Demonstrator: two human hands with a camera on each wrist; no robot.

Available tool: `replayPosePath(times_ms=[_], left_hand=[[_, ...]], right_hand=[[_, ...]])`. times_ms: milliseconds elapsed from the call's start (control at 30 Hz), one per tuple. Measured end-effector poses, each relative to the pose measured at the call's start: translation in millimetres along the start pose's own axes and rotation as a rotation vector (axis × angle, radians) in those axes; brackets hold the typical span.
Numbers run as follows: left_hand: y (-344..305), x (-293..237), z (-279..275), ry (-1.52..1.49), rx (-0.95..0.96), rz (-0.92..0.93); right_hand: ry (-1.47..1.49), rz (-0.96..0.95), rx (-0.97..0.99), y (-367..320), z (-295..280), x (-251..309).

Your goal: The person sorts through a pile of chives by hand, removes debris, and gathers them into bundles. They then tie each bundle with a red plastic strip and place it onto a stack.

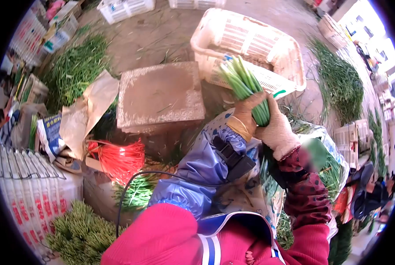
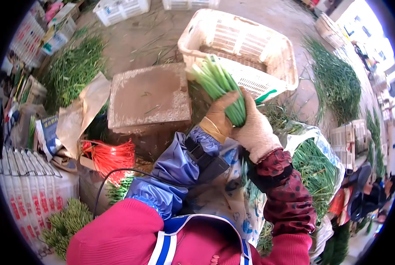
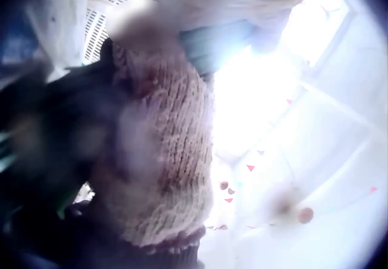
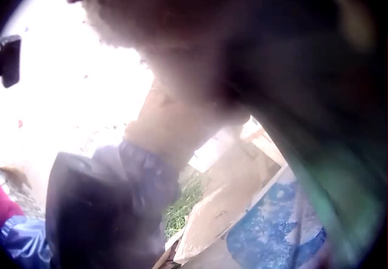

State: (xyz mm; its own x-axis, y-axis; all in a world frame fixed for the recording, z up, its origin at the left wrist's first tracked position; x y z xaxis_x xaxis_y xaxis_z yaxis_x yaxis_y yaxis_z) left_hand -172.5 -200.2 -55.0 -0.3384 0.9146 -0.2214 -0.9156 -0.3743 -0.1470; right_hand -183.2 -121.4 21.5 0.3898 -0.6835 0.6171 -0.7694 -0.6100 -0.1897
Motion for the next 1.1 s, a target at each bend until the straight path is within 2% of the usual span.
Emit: replayPosePath(times_ms=[100,167,233,267,300,333,367,400,467,500,533,633,733,767,900,1000,1033,1100], left_hand=[[1.4,-20.1,-15.5,0.421,0.217,0.067],[4.8,-31.9,-52.4,0.764,0.381,0.114],[-27.4,-72.7,-107.5,0.773,0.001,-0.278],[-35.9,-96.9,-146.7,0.675,-0.2,-0.3],[-40.1,-116.6,-232.1,0.438,-0.241,-0.298],[-63.9,-151.7,-259.2,0.161,-0.061,-0.172],[-97.5,-194.5,-312.7,0.301,-0.309,-0.008],[-135.7,-231.9,-320.0,0.564,-0.699,0.116],[-215.5,-293.8,-373.5,0.647,-0.852,0.247],[-265.0,-319.9,-400.5,0.738,-1.08,0.285],[-301.9,-334.7,-404.5,0.828,-1.299,0.322],[-337.1,-350.9,-376.4,1.458,-1.553,0.079],[-303.2,-339.9,-348.9,2.019,-1.29,-0.112],[-297.9,-344.2,-370.7,2.081,-1.233,-0.13],[-244.3,-347.6,-368.5,2.284,-1.152,-0.503],[-220.5,-366.0,-404.7,2.405,-1.128,-0.775],[-210.0,-361.6,-391.3,2.491,-1.009,-0.879],[-208.2,-368.1,-405.8,2.511,-0.935,-1.074]], right_hand=[[0.109,0.057,0.059,18.2,14.9,-27.1],[0.173,0.121,0.095,27.0,20.8,-42.1],[0.212,0.235,0.144,29.3,18.4,-45.2],[0.23,0.283,0.152,30.1,16.9,-52.3],[0.202,0.288,0.146,31.4,14.4,-54.2],[0.232,0.349,0.181,31.9,15.7,-60.3],[0.247,0.347,0.191,32.6,16.2,-67.1],[0.264,0.346,0.207,35.2,19.0,-74.3],[0.396,0.364,0.249,38.6,26.2,-80.0],[0.458,0.368,0.282,40.4,29.6,-77.4],[0.424,0.325,0.274,44.6,31.0,-76.3],[0.394,0.259,0.277,55.3,33.1,-71.1],[0.434,0.311,0.279,54.2,34.8,-68.4],[0.46,0.328,0.287,54.5,34.3,-71.3],[0.438,0.352,0.231,47.9,29.2,-72.9],[0.394,0.356,0.186,44.5,25.1,-80.5],[0.381,0.364,0.178,43.3,24.8,-83.3],[0.331,0.352,0.169,43.4,24.0,-83.0]])
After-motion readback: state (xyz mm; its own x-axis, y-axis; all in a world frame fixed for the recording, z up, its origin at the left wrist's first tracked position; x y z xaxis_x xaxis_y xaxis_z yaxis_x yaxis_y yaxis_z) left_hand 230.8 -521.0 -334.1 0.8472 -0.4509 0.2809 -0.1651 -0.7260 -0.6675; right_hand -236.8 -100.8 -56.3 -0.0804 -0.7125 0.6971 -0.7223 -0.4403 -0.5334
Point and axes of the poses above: each hand's wrist, its own y-axis towards the middle knuckle, its own z-axis out of the palm, x = y × z, the point moved 8 cm from there along y, towards the middle knuckle, and after that the axes turned 4 degrees about z, right-handed, at the moved point
